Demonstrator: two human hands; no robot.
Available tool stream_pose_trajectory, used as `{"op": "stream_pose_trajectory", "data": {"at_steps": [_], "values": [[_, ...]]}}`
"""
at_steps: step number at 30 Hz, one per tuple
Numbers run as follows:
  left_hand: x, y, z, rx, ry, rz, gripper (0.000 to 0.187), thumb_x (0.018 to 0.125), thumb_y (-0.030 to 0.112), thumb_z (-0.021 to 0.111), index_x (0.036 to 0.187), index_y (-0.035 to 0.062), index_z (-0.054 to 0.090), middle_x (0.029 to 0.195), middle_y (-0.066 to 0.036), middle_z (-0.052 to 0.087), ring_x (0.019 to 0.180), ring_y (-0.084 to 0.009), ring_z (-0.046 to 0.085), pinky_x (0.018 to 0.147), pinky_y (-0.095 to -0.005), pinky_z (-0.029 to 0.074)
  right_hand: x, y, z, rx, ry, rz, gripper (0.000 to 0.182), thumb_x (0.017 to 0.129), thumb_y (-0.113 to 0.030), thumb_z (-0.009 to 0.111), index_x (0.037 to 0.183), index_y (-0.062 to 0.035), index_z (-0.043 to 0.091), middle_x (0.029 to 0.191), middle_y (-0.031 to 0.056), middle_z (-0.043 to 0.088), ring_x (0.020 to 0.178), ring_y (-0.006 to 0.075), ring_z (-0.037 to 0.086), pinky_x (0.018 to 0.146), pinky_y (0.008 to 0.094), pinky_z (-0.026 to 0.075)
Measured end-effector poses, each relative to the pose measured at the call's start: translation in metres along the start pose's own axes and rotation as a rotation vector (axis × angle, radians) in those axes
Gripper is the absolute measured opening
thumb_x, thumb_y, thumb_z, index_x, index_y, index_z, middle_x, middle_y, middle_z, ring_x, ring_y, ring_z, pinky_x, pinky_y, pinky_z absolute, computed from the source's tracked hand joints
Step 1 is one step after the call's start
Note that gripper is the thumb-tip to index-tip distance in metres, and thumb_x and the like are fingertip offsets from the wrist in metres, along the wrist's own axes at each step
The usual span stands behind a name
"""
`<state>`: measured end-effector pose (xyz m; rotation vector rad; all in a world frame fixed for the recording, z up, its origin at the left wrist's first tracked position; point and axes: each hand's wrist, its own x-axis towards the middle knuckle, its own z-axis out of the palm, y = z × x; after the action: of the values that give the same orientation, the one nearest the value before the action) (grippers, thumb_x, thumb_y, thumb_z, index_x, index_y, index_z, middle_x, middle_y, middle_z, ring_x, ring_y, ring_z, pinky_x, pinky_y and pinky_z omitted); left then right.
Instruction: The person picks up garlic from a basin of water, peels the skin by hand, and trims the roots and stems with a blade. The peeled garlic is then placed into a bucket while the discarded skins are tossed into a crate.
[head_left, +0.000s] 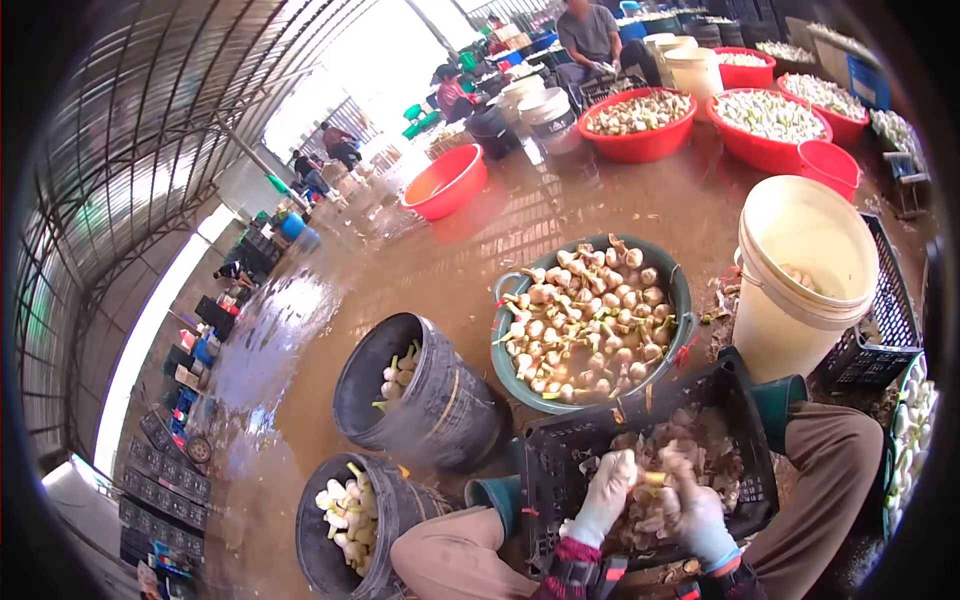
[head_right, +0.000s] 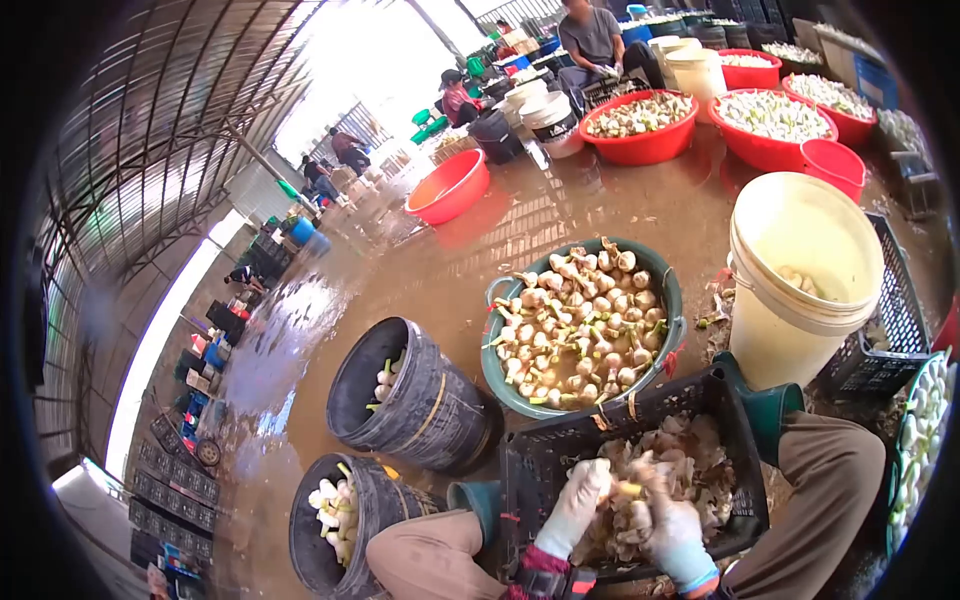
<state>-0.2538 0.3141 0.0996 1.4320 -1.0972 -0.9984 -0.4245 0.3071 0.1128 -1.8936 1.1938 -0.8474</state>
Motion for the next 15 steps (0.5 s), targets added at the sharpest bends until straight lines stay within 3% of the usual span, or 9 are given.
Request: {"op": "stream_pose_trajectory", "data": {"at_steps": [2, 4, 5, 7, 10, 11, 15], "values": [[-0.032, -0.011, -0.001, 0.171, 0.037, -0.154, 0.046, 0.101, 0.047, 0.041, 0.088, 0.0043, 0.052, 0.073, -0.005, 0.052, 0.07, -0.0151, 0.05, 0.071, -0.0301, 0.043, -0.013, 0.01, 0.017, -0.255, -0.14, -0.101, 0.04, 0.091, -0.027, 0.056, 0.129, -0.0127, 0.053, 0.063, 0.0139, 0.062, 0.058, 0.0324, 0.062, 0.054, 0.0441, 0.049], [-0.052, -0.019, 0.0, 0.438, 0.173, -0.256, 0.051, 0.099, 0.053, 0.04, 0.093, 0.0041, 0.054, 0.076, -0.013, 0.061, 0.079, -0.0265, 0.061, 0.077, -0.0374, 0.045, -0.025, 0.008, 0.026, -0.274, -0.254, -0.143, 0.04, 0.091, -0.03, 0.054, 0.126, -0.0098, 0.054, 0.066, 0.0147, 0.063, 0.061, 0.0324, 0.064, 0.057, 0.0447, 0.05], [-0.058, -0.021, -0.001, 0.436, 0.171, -0.256, 0.051, 0.099, 0.053, 0.04, 0.093, 0.0041, 0.054, 0.076, -0.013, 0.061, 0.079, -0.0265, 0.061, 0.077, -0.0374, 0.045, -0.029, 0.009, 0.032, -0.238, -0.327, -0.126, 0.044, 0.092, -0.031, 0.052, 0.128, -0.0068, 0.051, 0.068, 0.0153, 0.065, 0.064, 0.0342, 0.064, 0.059, 0.046, 0.05], [-0.063, -0.027, -0.005, 0.586, 0.23, -0.358, 0.054, 0.096, 0.055, 0.044, 0.098, 0.0019, 0.054, 0.088, -0.022, 0.066, 0.089, -0.0404, 0.064, 0.078, -0.0473, 0.048, -0.033, 0.005, 0.037, -0.258, -0.402, -0.094, 0.046, 0.092, -0.031, 0.052, 0.13, -0.0059, 0.049, 0.069, 0.0153, 0.065, 0.065, 0.035, 0.065, 0.06, 0.0469, 0.05], [-0.063, -0.039, -0.002, 0.676, 0.285, -0.346, 0.056, 0.095, 0.055, 0.044, 0.097, 0.0002, 0.053, 0.088, -0.022, 0.067, 0.088, -0.0403, 0.064, 0.078, -0.0483, 0.048, -0.037, 0.005, 0.048, -0.264, -0.482, -0.042, 0.049, 0.092, -0.031, 0.051, 0.133, -0.0056, 0.044, 0.072, 0.0158, 0.066, 0.067, 0.037, 0.065, 0.062, 0.0491, 0.05], [-0.065, -0.042, -0.001, 0.679, 0.295, -0.375, 0.059, 0.095, 0.061, 0.037, 0.098, 0.0046, 0.056, 0.089, -0.02, 0.067, 0.094, -0.0422, 0.062, 0.091, -0.0511, 0.039, -0.037, 0.004, 0.052, -0.299, -0.48, -0.017, 0.05, 0.092, -0.031, 0.051, 0.134, -0.0056, 0.044, 0.073, 0.0161, 0.067, 0.068, 0.037, 0.065, 0.061, 0.0491, 0.05], [-0.065, -0.039, -0.006, 0.607, 0.304, -0.359, 0.058, 0.095, 0.057, 0.041, 0.101, 0.0013, 0.052, 0.09, -0.023, 0.066, 0.092, -0.0425, 0.062, 0.084, -0.0494, 0.045, -0.037, -0.002, 0.063, -0.304, -0.474, 0.054, 0.044, 0.092, -0.03, 0.051, 0.129, -0.0057, 0.047, 0.073, 0.0171, 0.066, 0.067, 0.0373, 0.065, 0.061, 0.0494, 0.05]]}}
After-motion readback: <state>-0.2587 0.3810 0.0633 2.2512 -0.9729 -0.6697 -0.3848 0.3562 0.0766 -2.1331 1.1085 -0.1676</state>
